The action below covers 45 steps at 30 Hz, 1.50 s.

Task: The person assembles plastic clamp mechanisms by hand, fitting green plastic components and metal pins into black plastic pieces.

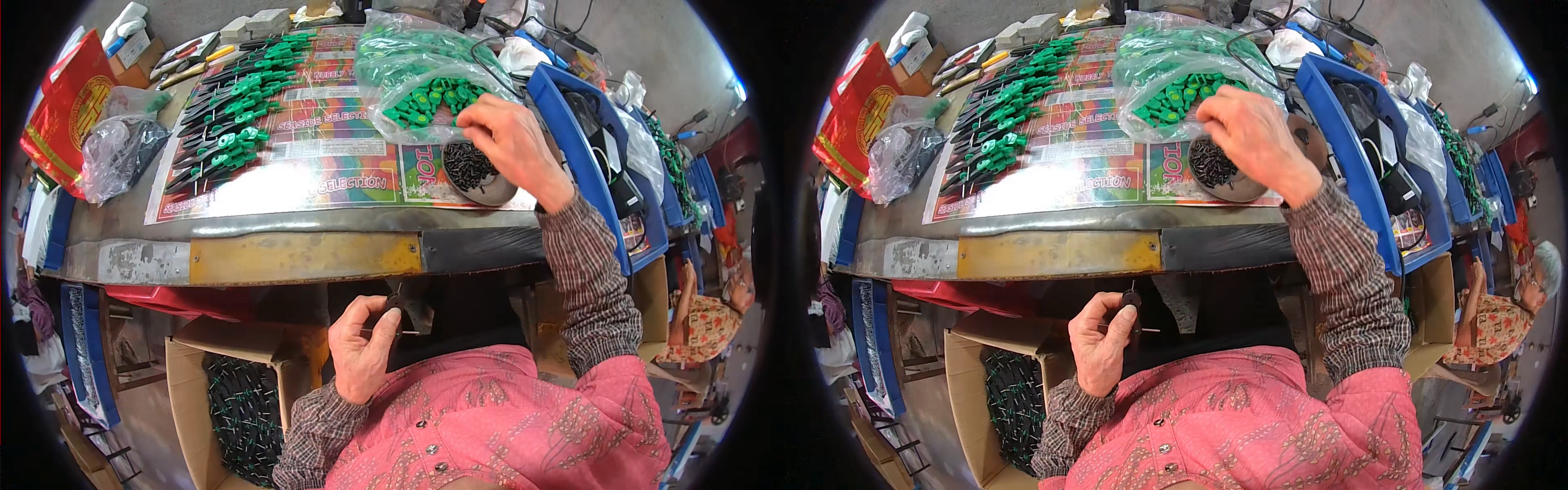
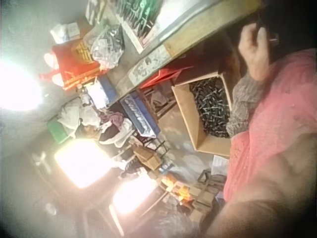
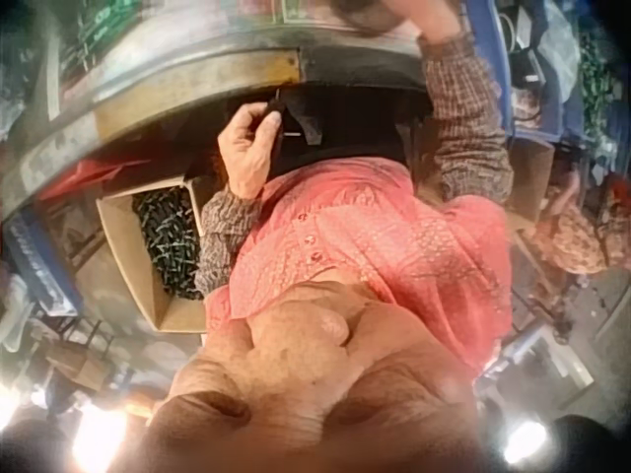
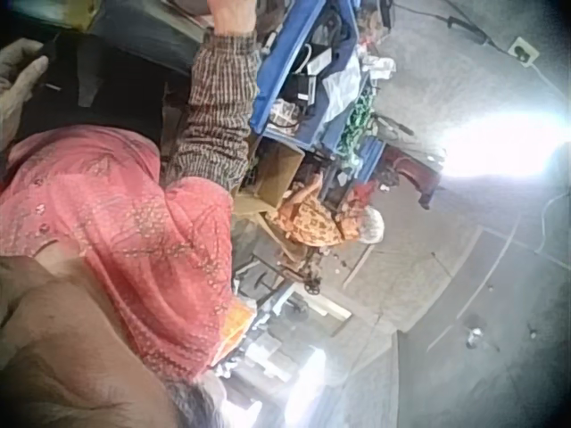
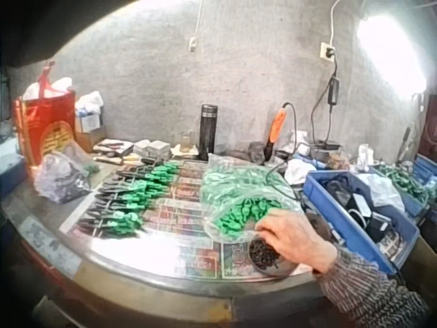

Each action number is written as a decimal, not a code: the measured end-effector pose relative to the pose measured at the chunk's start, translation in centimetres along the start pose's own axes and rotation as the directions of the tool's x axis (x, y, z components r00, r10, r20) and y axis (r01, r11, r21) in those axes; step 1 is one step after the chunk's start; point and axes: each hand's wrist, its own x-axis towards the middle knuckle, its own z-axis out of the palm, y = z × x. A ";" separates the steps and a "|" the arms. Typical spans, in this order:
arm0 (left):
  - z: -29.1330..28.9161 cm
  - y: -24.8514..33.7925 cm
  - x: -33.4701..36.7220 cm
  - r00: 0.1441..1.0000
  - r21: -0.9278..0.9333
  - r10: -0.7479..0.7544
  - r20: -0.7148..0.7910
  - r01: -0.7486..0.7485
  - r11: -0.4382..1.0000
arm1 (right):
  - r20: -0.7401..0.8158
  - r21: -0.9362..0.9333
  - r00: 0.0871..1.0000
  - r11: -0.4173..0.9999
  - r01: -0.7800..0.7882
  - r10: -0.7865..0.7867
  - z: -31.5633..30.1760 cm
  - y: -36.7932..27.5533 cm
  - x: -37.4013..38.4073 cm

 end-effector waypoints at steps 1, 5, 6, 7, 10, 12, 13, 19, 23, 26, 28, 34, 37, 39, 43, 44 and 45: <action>-0.1 0.1 0.0 1.000 0.001 -0.009 -0.001 0.009 1.000 | 0.006 -0.094 1.000 0.996 0.000 0.001 0.1 1.1 0.6; -0.4 -0.1 0.3 0.999 -0.026 -0.039 -0.002 0.039 0.999 | 0.089 -0.275 0.996 0.960 0.041 -0.017 0.7 4.4 2.0; -0.6 -0.3 0.3 0.999 -0.019 -0.039 -0.008 0.039 0.999 | 0.141 -0.306 0.989 0.949 0.079 -0.037 1.1 5.0 2.3; -0.7 -0.4 0.3 0.999 -0.012 -0.039 -0.013 0.039 0.999 | 0.143 -0.305 0.989 0.949 0.081 -0.039 1.5 5.6 2.4; -0.7 -0.5 0.3 0.999 -0.029 -0.053 -0.011 0.053 0.998 | 0.213 -0.329 0.974 0.933 0.147 -0.078 2.4 6.8 2.4; -0.7 -0.5 0.4 0.998 -0.026 -0.060 -0.009 0.060 0.998 | 0.259 -0.334 0.966 0.939 0.086 0.003 2.7 7.1 2.3; -0.6 -0.5 0.4 0.998 -0.022 -0.066 -0.004 0.066 0.998 | 0.261 -0.333 0.965 0.939 0.086 0.004 2.8 7.2 2.2; -0.3 -0.8 0.5 0.998 0.031 -0.056 -0.004 0.056 0.998 | 0.040 -0.212 0.996 0.973 0.091 -0.084 2.6 7.2 1.8; 0.2 0.1 0.4 0.998 0.028 -0.061 0.005 0.061 0.998 | 0.022 0.072 1.000 0.997 0.002 -0.003 0.7 2.7 1.0; 0.2 0.3 0.1 0.999 0.049 -0.033 0.017 0.032 0.998 | 0.056 0.219 0.996 0.972 -0.084 0.074 -0.1 -1.4 -0.9; 0.4 0.6 -0.2 0.998 0.033 -0.067 0.006 0.066 0.997 | -0.019 0.286 0.998 0.956 0.062 -0.059 0.0 -3.2 -2.6; 0.7 0.9 -1.4 0.999 0.062 -0.050 0.014 0.049 0.997 | 0.155 0.607 0.984 0.795 -0.026 -0.087 0.8 -7.4 -8.1; 1.0 1.6 -1.9 0.998 0.076 -0.069 -0.001 0.069 0.995 | 0.200 0.727 0.978 0.659 -0.193 0.065 1.4 -9.0 -10.2; 1.0 1.5 -2.1 0.998 0.080 -0.061 0.007 0.060 0.995 | 0.263 0.773 0.957 0.566 -0.286 0.123 1.8 -9.7 -10.9; 0.9 1.1 -2.5 0.998 0.135 0.029 0.063 -0.038 0.990 | 0.349 0.779 0.921 0.494 -0.386 0.170 1.6 -10.2 -11.4; 0.9 1.2 -2.6 0.997 0.145 0.042 0.072 -0.052 0.988 | 0.382 0.765 0.909 0.496 -0.412 0.166 1.5 -10.3 -11.4; 0.9 1.3 -2.6 0.997 0.145 0.043 0.071 -0.053 0.988 | 0.414 0.750 0.896 0.498 -0.436 0.161 1.4 -10.3 -11.4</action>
